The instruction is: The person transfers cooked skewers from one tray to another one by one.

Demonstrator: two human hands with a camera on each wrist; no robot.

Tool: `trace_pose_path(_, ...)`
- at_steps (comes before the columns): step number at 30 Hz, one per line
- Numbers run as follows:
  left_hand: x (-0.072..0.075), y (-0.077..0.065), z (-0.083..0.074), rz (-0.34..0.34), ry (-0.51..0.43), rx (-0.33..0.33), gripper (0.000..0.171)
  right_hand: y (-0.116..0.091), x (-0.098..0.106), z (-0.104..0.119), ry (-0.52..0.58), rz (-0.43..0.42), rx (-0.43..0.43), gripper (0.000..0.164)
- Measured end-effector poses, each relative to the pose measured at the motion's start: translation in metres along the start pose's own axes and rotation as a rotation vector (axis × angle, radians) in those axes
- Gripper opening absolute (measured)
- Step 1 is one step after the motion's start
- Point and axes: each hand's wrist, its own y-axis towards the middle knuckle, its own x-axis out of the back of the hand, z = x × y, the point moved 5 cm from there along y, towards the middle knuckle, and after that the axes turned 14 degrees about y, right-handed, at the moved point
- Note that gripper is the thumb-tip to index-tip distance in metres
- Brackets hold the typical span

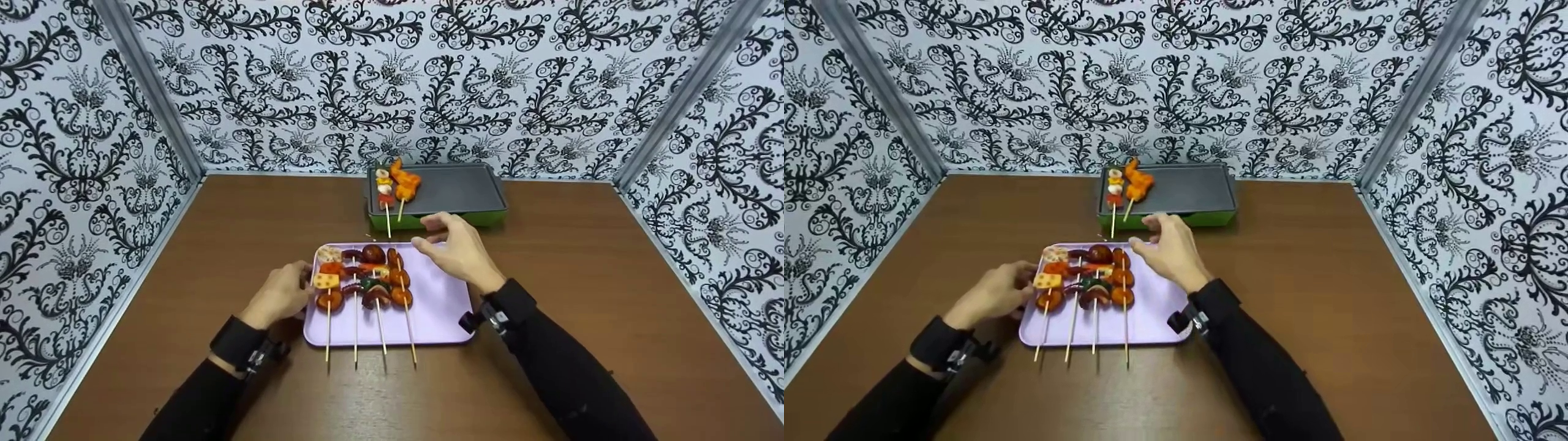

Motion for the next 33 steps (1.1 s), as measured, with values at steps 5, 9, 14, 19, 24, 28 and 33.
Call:
trace_pose_path(5,0.000,0.000,0.000,-0.002,0.000,0.004,0.047,0.012,-0.006,0.002,0.008,0.005,-0.020,0.051)
trace_pose_path(9,0.001,0.000,0.000,-0.004,0.000,0.004,0.047,0.020,-0.011,0.003,-0.002,-0.004,-0.037,0.047)
trace_pose_path(14,0.000,0.000,-0.001,-0.001,-0.030,0.003,0.046,0.030,-0.019,0.002,0.007,-0.013,-0.044,0.047)
trace_pose_path(19,0.000,0.000,0.000,-0.017,-0.003,-0.009,0.046,0.038,-0.028,0.000,0.061,-0.001,-0.064,0.047)
trace_pose_path(24,0.001,0.001,0.000,-0.037,0.065,-0.015,0.046,0.046,-0.038,-0.003,0.131,-0.002,-0.096,0.045)
trace_pose_path(28,0.001,0.001,0.000,-0.031,0.061,-0.015,0.047,0.050,-0.044,-0.005,0.151,-0.015,-0.130,0.045)
trace_pose_path(33,0.002,0.001,0.001,-0.050,0.082,-0.022,0.046,0.056,-0.048,-0.006,0.057,-0.054,-0.125,0.042)
